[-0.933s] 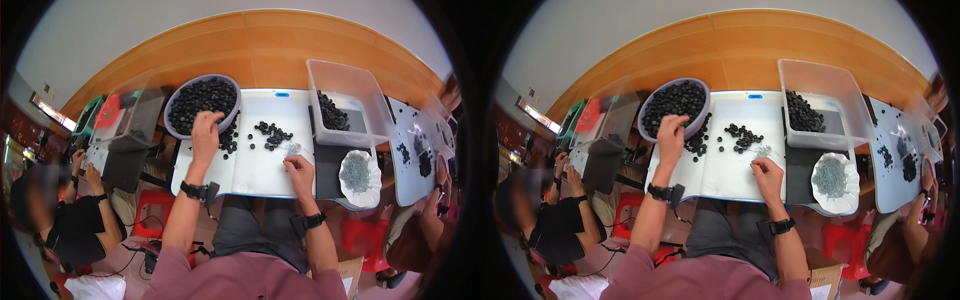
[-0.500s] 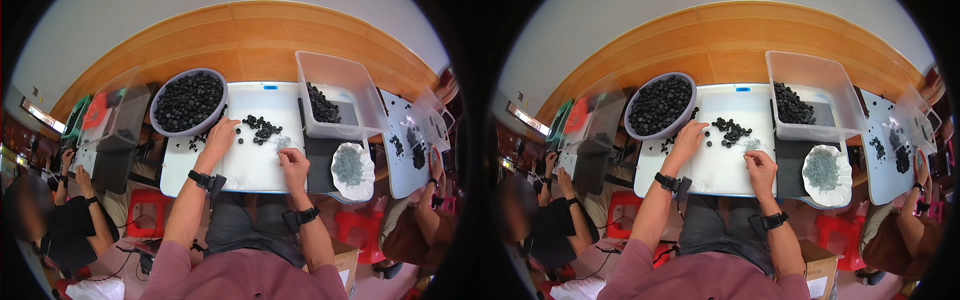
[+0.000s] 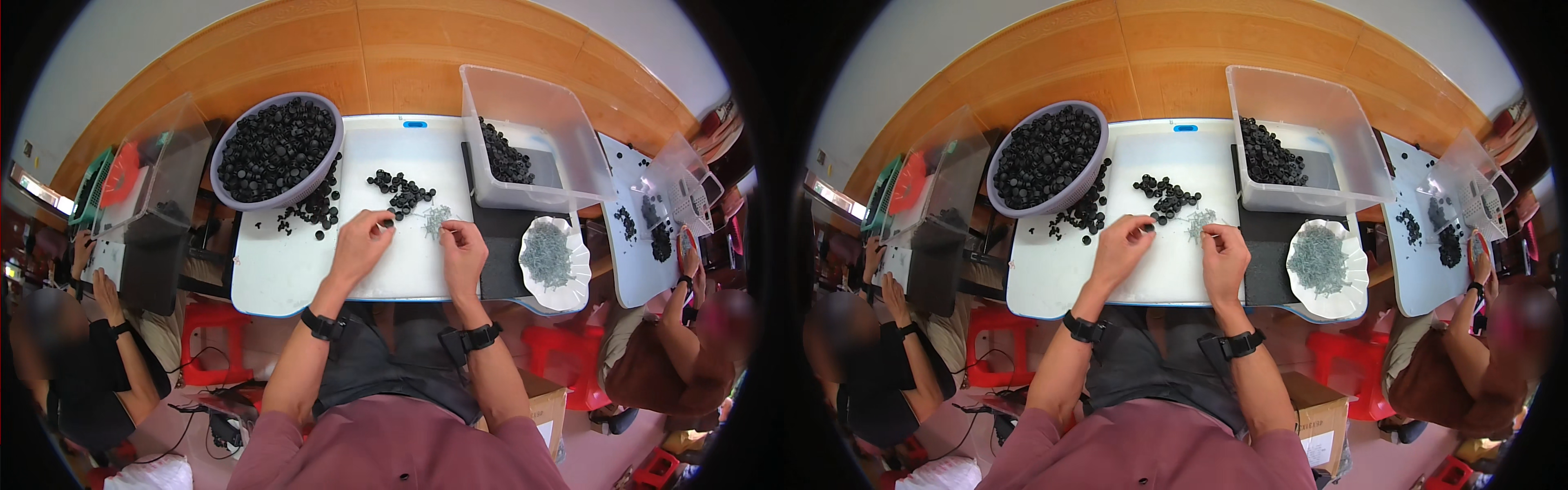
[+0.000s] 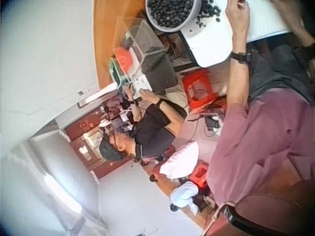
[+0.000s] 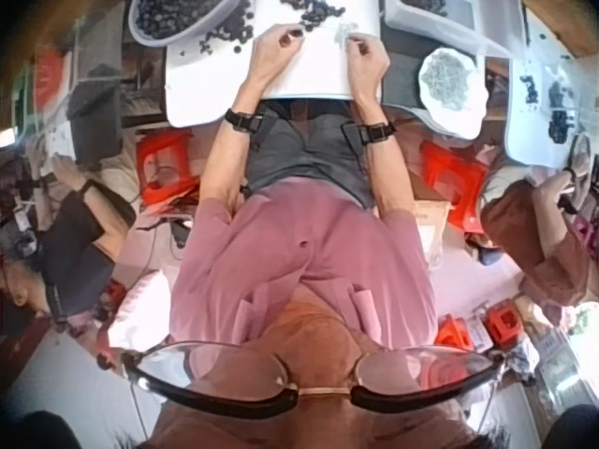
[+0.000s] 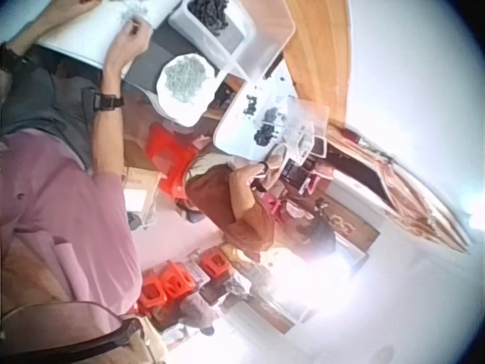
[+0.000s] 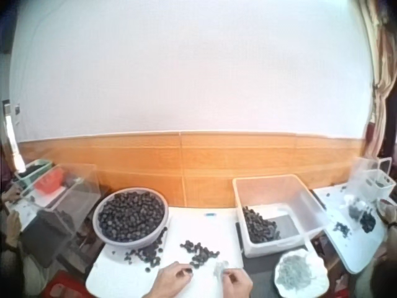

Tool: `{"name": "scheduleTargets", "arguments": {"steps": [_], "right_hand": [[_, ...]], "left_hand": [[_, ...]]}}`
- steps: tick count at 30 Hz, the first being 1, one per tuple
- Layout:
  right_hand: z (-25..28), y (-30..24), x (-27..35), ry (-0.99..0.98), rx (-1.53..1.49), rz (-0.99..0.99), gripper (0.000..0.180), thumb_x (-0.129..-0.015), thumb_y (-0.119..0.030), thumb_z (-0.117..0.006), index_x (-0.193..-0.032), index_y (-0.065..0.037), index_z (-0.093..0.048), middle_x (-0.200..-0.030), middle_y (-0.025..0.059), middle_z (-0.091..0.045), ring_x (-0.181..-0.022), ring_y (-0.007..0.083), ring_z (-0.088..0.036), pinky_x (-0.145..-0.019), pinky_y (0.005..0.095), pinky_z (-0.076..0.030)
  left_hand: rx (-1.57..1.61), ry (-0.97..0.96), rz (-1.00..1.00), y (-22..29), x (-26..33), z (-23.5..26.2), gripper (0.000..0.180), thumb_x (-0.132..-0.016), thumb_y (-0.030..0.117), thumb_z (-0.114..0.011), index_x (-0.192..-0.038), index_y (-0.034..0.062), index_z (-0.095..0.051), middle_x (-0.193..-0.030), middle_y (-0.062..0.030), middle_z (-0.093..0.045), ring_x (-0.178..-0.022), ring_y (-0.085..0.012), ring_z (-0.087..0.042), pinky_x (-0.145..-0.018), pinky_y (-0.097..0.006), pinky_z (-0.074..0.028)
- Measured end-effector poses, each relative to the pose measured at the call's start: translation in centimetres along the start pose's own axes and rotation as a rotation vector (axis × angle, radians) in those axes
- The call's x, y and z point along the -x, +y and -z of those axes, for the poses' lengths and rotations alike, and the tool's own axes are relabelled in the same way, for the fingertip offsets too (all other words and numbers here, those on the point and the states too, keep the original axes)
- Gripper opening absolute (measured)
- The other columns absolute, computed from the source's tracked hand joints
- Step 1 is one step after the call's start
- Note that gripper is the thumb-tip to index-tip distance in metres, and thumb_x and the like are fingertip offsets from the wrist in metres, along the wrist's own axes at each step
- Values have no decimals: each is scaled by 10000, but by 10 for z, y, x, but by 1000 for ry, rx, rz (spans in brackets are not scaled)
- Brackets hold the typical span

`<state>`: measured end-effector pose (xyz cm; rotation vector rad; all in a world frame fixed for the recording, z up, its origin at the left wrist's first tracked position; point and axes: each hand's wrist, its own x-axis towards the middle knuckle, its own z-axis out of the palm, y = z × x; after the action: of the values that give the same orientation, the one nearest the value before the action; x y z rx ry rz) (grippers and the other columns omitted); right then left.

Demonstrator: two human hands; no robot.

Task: Assembling small black plastic parts with metal pins.

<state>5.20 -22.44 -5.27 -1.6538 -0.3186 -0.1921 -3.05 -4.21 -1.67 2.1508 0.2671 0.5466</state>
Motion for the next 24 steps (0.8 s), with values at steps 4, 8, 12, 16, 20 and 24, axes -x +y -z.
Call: {"name": "scheduleTargets", "arguments": {"steps": [4, 8, 12, 16, 20, 24], "right_hand": [[-4, -15, -2, -49, 162, 88, 141, -841, 28, -711, -968, -27, -735, -881, 84, -643, -680, 148, -599, -634, 300, -493], [-10, -27, -12, -125, 369, 181, 111, -821, -32, -747, -930, -50, -741, -880, 103, -637, -719, 246, -627, -657, 356, -503], [-23, -32, -34, -258, 590, 297, 79, -819, -82, -750, -895, -64, -746, -894, 117, -650, -782, 322, -651, -689, 433, -515], [-29, -24, -45, -380, 809, 336, 43, -815, -74, -731, -857, -65, -737, -895, 129, -649, -807, 336, -650, -722, 463, -515], [-25, -23, -46, -416, 801, 398, 27, -820, -59, -717, -844, -47, -709, -890, 141, -644, -827, 346, -641, -752, 473, -505], [-20, -31, -42, -319, 662, 514, 10, -879, -27, -682, -887, -24, -687, -900, 148, -655, -798, 335, -640, -737, 436, -511]], "left_hand": [[68, 60, -69, -13, 17, -18, 254, -846, 68, -752, -1096, 38, -721, -917, -102, -677, -772, -233, -657, -724, -350, -545], [40, 57, -62, -11, 17, -18, 259, -854, 63, -746, -1109, 40, -710, -946, -104, -682, -779, -239, -656, -732, -351, -546], [81, 73, -35, -10, 18, -16, 259, -855, 59, -755, -1111, 37, -718, -950, -99, -697, -774, -211, -664, -724, -328, -549], [154, 107, -28, -9, 19, -18, 262, -847, 56, -767, -1106, 40, -729, -929, -86, -702, -753, -186, -660, -711, -307, -545], [162, 118, -58, -9, 19, -16, 262, -848, 58, -768, -1107, 43, -730, -920, -84, -707, -749, -181, -662, -708, -305, -546], [137, 94, -29, -10, 18, -15, 278, -854, 67, -760, -1125, 30, -711, -976, -121, -711, -770, -231, -678, -732, -342, -573]]}}
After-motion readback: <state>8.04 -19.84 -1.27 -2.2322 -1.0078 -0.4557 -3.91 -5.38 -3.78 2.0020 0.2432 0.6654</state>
